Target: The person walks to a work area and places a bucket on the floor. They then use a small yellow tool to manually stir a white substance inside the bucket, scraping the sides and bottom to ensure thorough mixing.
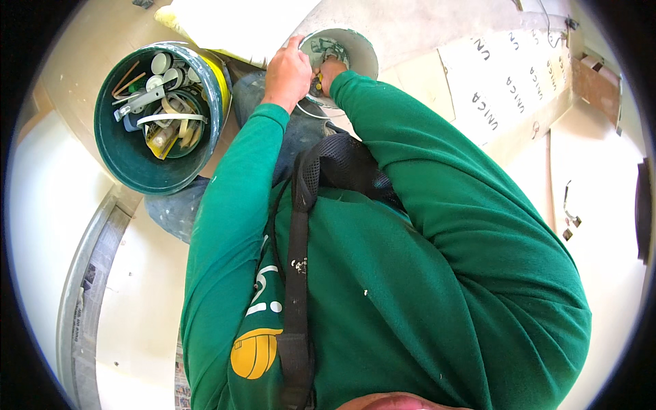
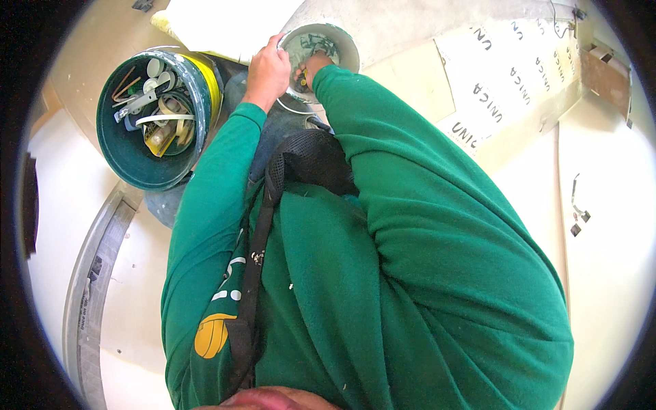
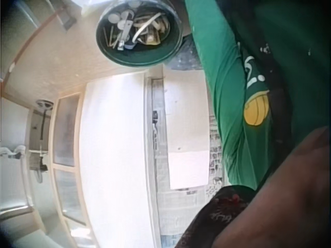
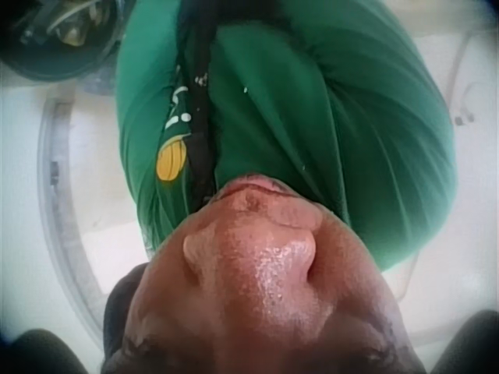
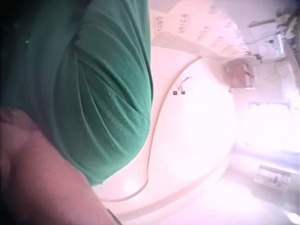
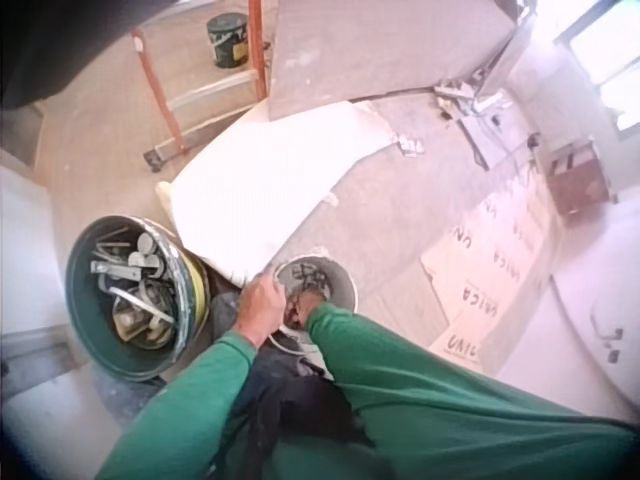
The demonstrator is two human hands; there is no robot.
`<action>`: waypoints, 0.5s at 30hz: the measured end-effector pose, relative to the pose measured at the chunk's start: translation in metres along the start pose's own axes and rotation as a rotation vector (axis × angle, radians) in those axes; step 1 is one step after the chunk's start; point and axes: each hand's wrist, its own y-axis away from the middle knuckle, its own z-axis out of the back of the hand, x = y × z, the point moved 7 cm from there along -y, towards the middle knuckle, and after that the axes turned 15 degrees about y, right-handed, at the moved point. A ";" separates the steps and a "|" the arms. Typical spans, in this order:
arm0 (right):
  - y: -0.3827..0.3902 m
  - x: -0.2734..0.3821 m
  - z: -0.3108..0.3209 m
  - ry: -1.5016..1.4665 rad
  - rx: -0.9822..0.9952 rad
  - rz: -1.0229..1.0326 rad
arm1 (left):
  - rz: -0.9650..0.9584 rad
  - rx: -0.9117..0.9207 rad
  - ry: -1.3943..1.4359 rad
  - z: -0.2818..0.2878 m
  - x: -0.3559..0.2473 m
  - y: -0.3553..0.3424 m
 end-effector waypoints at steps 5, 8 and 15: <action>-0.003 -0.003 0.002 0.081 0.005 0.001 | -0.055 -0.020 -0.001 0.000 -0.003 0.002; 0.001 0.000 0.000 -0.089 -0.009 -0.064 | -0.049 -0.031 0.005 0.002 0.001 0.003; 0.021 0.032 -0.012 1.662 -0.237 0.622 | -0.052 -0.021 -0.001 0.003 0.002 -0.002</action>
